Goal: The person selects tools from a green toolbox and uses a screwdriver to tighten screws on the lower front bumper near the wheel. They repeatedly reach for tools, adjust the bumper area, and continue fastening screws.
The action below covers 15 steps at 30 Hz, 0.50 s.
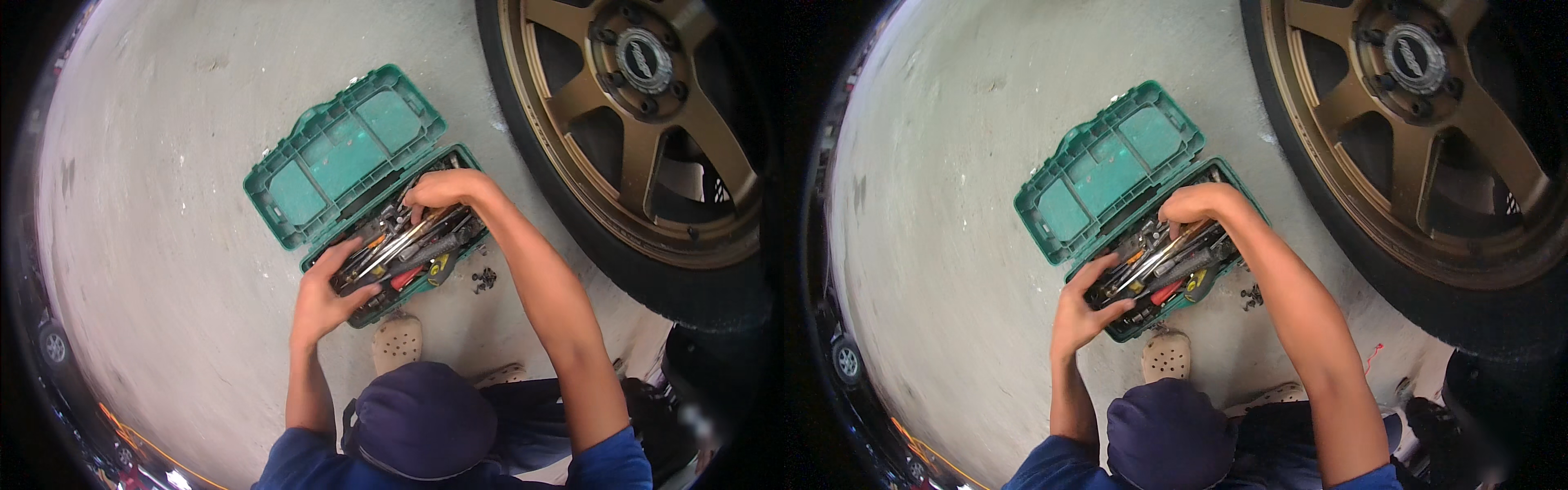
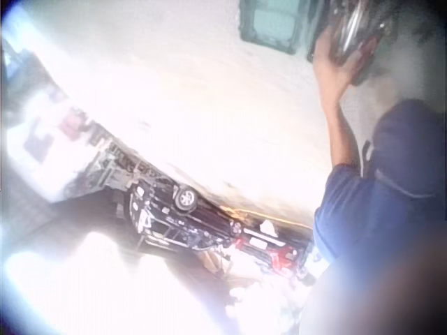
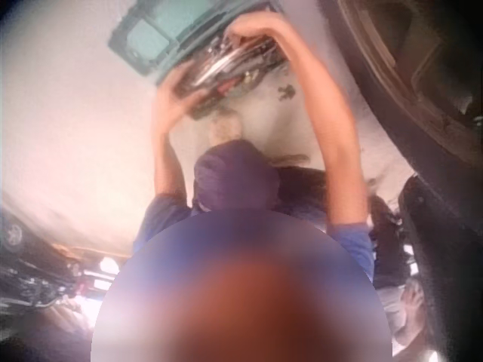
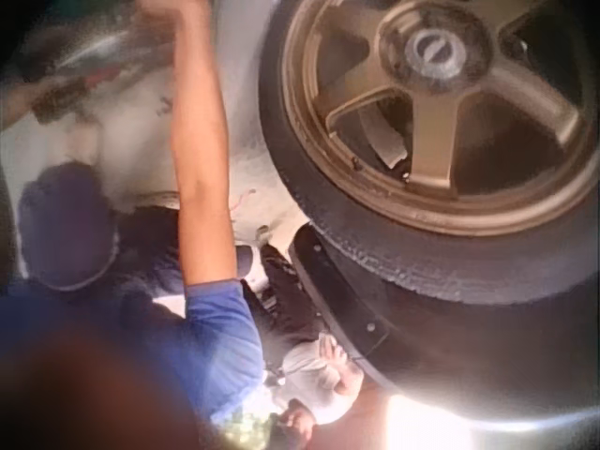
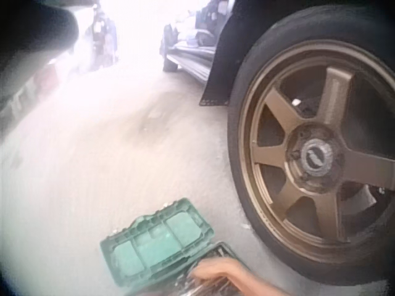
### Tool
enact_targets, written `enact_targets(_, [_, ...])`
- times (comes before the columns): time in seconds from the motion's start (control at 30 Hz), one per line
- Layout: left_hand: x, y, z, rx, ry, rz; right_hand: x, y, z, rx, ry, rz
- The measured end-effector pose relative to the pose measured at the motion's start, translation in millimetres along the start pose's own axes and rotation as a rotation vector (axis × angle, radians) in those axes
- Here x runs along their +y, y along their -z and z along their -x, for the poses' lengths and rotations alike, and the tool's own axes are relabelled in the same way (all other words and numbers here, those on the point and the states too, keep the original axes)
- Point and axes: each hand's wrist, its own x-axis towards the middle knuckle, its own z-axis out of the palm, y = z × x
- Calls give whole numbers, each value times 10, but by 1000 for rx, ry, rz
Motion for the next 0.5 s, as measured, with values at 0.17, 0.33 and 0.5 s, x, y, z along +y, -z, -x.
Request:
enact_targets(0.17, [151,63,20,100,-244,107,-10,-115,-36,84,-106,157])
enact_targets(0.33, [365,-613,-347,-10,-462,-525,-120,-200,-52,184,-310,241])
enact_targets(0.5, [409,-902,-373,-78,-175,-367,-88,-230,-76,113,-282,260])
